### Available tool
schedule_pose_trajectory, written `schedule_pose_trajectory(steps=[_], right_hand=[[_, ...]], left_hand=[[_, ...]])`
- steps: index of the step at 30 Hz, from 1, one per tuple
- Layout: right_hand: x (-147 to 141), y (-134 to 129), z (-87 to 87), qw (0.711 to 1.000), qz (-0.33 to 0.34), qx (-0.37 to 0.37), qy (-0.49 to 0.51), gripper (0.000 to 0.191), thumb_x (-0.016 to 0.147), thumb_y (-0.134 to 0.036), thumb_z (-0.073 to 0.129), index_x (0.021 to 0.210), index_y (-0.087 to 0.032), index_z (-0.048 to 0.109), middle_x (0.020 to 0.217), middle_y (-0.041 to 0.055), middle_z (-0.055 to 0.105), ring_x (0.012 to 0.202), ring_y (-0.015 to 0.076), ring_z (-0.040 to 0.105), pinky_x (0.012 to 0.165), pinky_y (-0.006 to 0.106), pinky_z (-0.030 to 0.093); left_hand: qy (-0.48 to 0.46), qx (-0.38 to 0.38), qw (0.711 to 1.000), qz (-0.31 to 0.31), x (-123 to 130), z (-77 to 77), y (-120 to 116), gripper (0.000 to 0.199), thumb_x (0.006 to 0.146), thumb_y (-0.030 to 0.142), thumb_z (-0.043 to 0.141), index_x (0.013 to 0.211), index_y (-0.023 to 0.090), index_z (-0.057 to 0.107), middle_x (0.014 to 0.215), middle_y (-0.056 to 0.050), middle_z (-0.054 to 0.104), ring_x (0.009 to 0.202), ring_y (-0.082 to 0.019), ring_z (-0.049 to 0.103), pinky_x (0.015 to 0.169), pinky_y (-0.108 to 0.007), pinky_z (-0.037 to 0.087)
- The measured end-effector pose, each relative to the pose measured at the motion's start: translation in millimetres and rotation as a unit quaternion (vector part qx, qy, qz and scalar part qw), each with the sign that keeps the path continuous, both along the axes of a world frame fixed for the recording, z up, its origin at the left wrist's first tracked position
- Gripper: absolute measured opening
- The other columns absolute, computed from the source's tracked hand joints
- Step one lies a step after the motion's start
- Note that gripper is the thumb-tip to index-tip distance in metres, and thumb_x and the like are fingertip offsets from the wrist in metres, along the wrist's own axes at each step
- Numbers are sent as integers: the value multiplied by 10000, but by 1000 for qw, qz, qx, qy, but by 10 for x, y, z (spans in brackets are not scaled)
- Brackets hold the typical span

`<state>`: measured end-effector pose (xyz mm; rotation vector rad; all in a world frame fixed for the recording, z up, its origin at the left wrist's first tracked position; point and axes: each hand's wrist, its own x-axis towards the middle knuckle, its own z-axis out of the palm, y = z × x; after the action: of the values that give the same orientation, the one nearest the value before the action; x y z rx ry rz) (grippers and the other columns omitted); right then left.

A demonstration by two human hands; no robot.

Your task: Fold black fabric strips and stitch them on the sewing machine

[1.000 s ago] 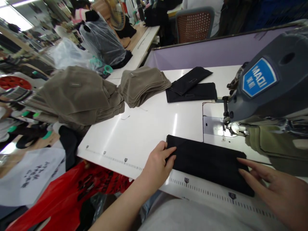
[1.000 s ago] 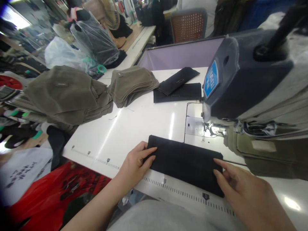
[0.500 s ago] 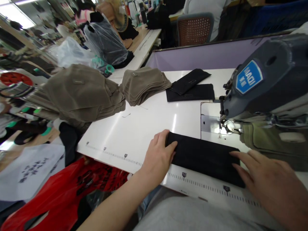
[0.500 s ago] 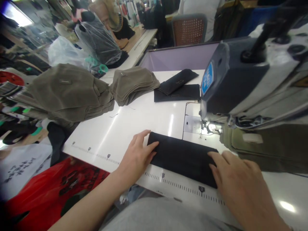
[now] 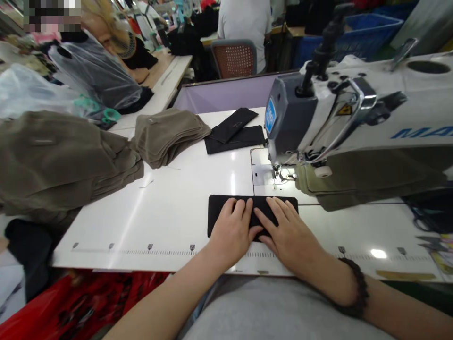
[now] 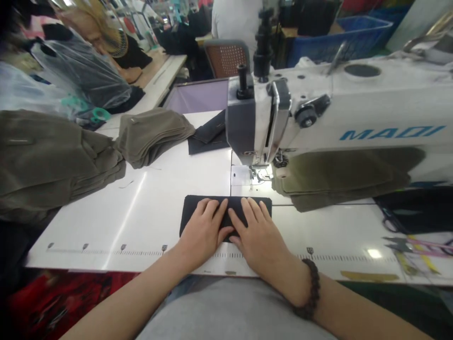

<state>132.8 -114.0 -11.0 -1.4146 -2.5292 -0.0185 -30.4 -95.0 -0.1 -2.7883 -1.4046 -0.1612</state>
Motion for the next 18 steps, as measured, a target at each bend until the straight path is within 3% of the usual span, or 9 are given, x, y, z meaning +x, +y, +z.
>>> schedule_pose_trajectory(steps=[3, 6, 10, 14, 16, 18], right_hand=[[32, -41, -115, 1000, -2, -7, 15, 477, 820, -378, 497, 1264, -208, 463, 1344, 194, 355, 1247, 324, 297, 969, 517, 288], [61, -45, -147, 1000, -1, -19, 12, 486, 824, -363, 490, 1282, -210, 440, 1377, 207, 299, 1274, 324, 252, 981, 522, 262], [56, -36, -114, 999, -10, -32, 13, 495, 823, -363, 492, 1295, -229, 426, 1386, 208, 290, 1282, 320, 243, 993, 521, 237], [31, -43, -112, 999, -15, -36, 23, 497, 830, -415, 473, 1295, -246, 429, 1392, 200, 294, 1286, 315, 240, 1003, 514, 222], [22, -48, -113, 999, -13, -32, 21, 506, 826, -417, 481, 1296, -239, 429, 1393, 204, 293, 1283, 319, 247, 1000, 517, 223], [35, -44, -90, 999, -15, -24, 15, 518, 820, -406, 495, 1293, -202, 435, 1381, 216, 313, 1271, 327, 271, 993, 519, 237]], left_hand=[[-12, -6, 999, 36, -49, -106, -22, 629, 845, 497, 423, 1273, 39, 376, 1284, -207, 416, 1196, -317, 375, 992, -483, 316], [-3, -13, 999, 52, -196, -176, -8, 750, 822, 587, 377, 1303, 16, 312, 1386, -235, 275, 1294, -335, 241, 1017, -498, 279], [17, 11, 995, 98, -496, -217, -17, 794, 826, 625, 298, 1328, 11, 247, 1386, -248, 271, 1296, -340, 244, 1000, -524, 286], [32, 78, 984, 156, -595, -134, -134, 678, 850, 540, 365, 1290, 25, 327, 1362, -255, 312, 1254, -378, 304, 961, -562, 302], [29, 90, 990, 105, -508, -62, -193, 467, 893, 364, 384, 1253, 68, 403, 1325, -212, 393, 1174, -332, 419, 933, -498, 364], [19, 68, 998, -3, -373, -6, -185, 337, 901, 185, 343, 1204, 109, 470, 1239, -146, 507, 1039, -243, 528, 881, -383, 430]])
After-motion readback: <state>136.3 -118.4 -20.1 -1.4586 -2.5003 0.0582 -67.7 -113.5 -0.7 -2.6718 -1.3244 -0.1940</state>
